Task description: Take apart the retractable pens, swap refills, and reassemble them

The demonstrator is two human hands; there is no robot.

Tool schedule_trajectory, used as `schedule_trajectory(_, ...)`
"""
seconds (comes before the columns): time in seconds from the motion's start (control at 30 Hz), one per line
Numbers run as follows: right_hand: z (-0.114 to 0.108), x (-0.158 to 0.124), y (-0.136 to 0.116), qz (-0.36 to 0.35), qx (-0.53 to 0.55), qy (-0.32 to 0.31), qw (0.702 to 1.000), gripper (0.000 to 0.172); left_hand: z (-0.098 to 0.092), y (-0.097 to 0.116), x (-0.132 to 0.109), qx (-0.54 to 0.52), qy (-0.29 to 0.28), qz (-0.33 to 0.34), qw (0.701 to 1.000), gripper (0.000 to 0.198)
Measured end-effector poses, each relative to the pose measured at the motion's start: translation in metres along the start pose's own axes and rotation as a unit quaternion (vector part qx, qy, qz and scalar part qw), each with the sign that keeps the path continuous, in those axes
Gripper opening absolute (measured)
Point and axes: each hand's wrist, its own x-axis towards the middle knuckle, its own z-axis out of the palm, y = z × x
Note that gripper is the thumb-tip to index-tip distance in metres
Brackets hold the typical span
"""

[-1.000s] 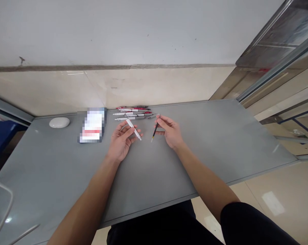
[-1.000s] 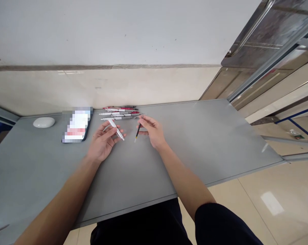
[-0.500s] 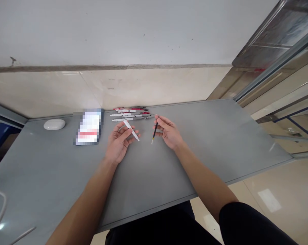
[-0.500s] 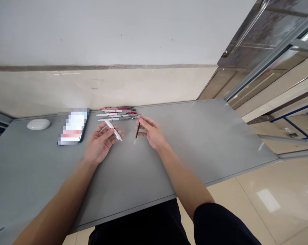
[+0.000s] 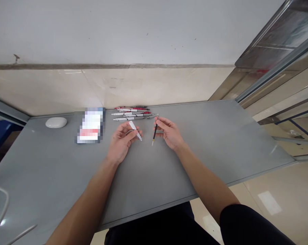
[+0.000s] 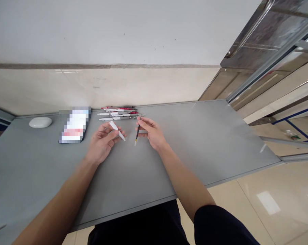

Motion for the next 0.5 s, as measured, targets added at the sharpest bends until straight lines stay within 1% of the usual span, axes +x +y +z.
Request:
schedule_trajectory(0.33,-0.0002,-0.0003,0.0017,-0.004,-0.026,0.0,1.0,0.032,-0.0005,0.0053,0.0003,-0.052,-0.015,-0.084,0.995,0.021)
schedule_trajectory(0.5,0.0001,-0.0003,0.0022,-0.003,-0.035,0.003,0.999,0.034,-0.0058,0.0065,0.0031,-0.109,-0.001,-0.109,0.988,0.018)
